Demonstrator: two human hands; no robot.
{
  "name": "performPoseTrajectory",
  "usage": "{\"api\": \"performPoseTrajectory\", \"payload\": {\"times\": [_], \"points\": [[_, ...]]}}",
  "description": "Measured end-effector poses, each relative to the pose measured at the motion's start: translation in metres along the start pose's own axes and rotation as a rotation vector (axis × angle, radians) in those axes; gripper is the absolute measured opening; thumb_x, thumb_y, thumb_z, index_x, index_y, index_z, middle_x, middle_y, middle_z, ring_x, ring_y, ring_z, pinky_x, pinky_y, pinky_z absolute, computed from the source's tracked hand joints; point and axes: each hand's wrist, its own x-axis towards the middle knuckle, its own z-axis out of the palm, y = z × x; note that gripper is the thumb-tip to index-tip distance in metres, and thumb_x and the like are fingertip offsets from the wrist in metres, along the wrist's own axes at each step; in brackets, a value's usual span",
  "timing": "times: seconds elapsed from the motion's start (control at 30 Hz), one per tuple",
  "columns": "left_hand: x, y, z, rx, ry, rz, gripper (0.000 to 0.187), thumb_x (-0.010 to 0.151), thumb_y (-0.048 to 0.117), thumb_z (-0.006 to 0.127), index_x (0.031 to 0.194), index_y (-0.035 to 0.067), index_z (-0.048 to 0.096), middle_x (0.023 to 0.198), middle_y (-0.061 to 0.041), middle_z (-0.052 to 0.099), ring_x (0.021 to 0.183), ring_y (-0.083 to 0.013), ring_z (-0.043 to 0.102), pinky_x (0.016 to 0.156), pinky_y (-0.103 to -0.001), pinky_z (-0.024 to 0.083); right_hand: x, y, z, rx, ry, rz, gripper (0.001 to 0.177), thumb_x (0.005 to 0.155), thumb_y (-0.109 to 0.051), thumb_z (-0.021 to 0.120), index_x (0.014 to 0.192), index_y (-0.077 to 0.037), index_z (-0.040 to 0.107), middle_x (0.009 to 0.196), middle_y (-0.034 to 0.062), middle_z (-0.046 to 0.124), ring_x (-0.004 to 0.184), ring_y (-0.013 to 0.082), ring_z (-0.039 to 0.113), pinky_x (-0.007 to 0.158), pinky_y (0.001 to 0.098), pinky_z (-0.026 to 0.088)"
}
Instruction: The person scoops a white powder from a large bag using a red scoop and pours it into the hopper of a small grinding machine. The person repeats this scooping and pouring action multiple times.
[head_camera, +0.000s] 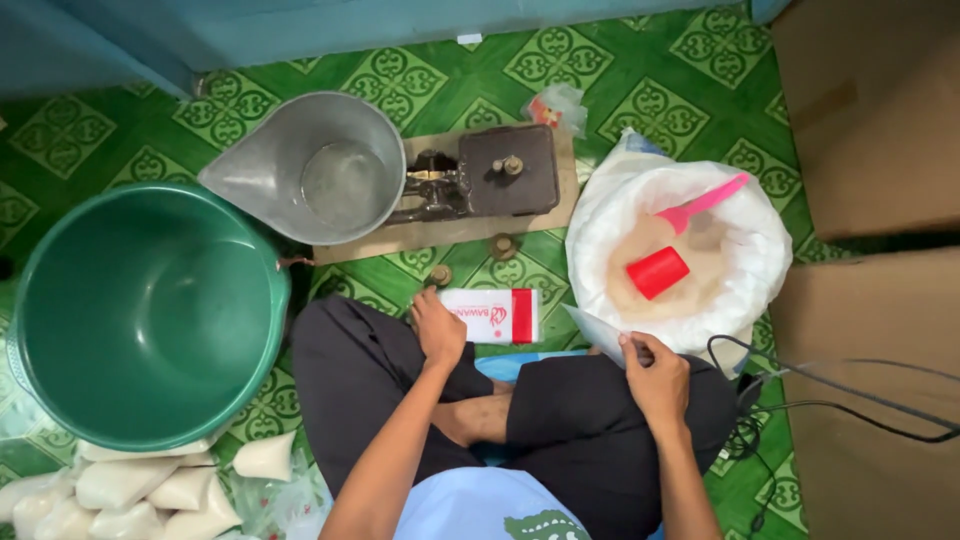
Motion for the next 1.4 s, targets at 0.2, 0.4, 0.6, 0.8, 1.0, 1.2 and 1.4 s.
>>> {"api": "performPoseTrajectory", "payload": {"times": [0.2,0.4,0.6,0.8,1.0,1.2,1.4], "points": [[-0.029,-0.014,0.009,-0.217,-0.050,0.274,0.055,0.077,0.000,0.068,0.128,-0.002,0.047,0.121,-0.025,0.049,0.114,-0.0476,0.052,0.095,-0.054,0.047,-0.002,-0.003,0.002,0.085,0.027,-0.087,0.017,0.091,-0.020,0.072,0.101,-0.007,0.076,0.088,0.0171,0.073,0.084,0.0354,0.070,0.068,0.0434,0.057],[-0.103,0.006,-0.042,-0.419,-0.189,0.696,0.057,0.074,0.004,0.075,0.126,0.001,0.053,0.124,-0.021,0.053,0.121,-0.0445,0.052,0.102,-0.050,0.043,-0.042,-0.055,0.018,0.051,0.003,-0.318,0.011,0.082,-0.016,0.074,0.092,-0.015,0.077,0.087,0.0114,0.075,0.084,0.0304,0.072,0.069,0.0389,0.059],[-0.110,-0.010,-0.079,-0.333,-0.170,0.931,0.076,0.063,0.014,0.082,0.134,0.015,0.055,0.132,-0.012,0.054,0.126,-0.0361,0.050,0.107,-0.050,0.033,-0.098,-0.137,0.014,0.104,-0.338,-0.557,0.009,0.076,-0.014,0.075,0.085,-0.016,0.077,0.080,0.0043,0.077,0.080,0.0242,0.074,0.069,0.0339,0.059],[-0.091,-0.056,-0.089,-0.513,-0.240,0.763,0.034,0.073,0.024,0.085,0.102,0.013,0.073,0.097,-0.006,0.076,0.100,-0.0271,0.070,0.103,-0.041,0.045,-0.093,-0.170,-0.015,0.250,-0.314,-0.625,0.015,0.075,-0.004,0.074,0.086,-0.013,0.077,0.077,0.0070,0.076,0.074,0.0250,0.074,0.067,0.0354,0.058],[-0.105,-0.040,-0.133,-0.728,-0.387,0.361,0.019,0.073,0.015,0.084,0.091,0.015,0.076,0.084,-0.005,0.078,0.087,-0.0171,0.074,0.082,-0.036,0.056,-0.064,-0.147,-0.015,0.326,-0.268,-0.288,0.010,0.080,-0.011,0.078,0.089,-0.007,0.077,0.065,0.0084,0.072,0.063,0.0168,0.067,0.067,0.0321,0.055],[-0.112,-0.035,-0.117,-1.031,-0.346,0.223,0.021,0.077,0.020,0.085,0.093,0.009,0.076,0.082,-0.006,0.078,0.076,-0.0115,0.072,0.076,-0.029,0.058,-0.047,-0.117,-0.003,0.360,-0.330,-0.052,0.013,0.089,-0.022,0.073,0.096,-0.013,0.078,0.067,0.0057,0.070,0.064,0.0106,0.058,0.064,0.0281,0.050],[-0.120,-0.019,-0.131,-1.135,-0.375,0.231,0.017,0.084,0.017,0.077,0.095,0.004,0.076,0.081,-0.009,0.077,0.077,-0.0108,0.069,0.072,-0.028,0.058,-0.046,-0.096,0.008,0.409,-0.355,-0.025,0.015,0.090,-0.023,0.073,0.097,-0.011,0.078,0.068,0.0081,0.071,0.063,0.0123,0.061,0.063,0.0259,0.049]]}}
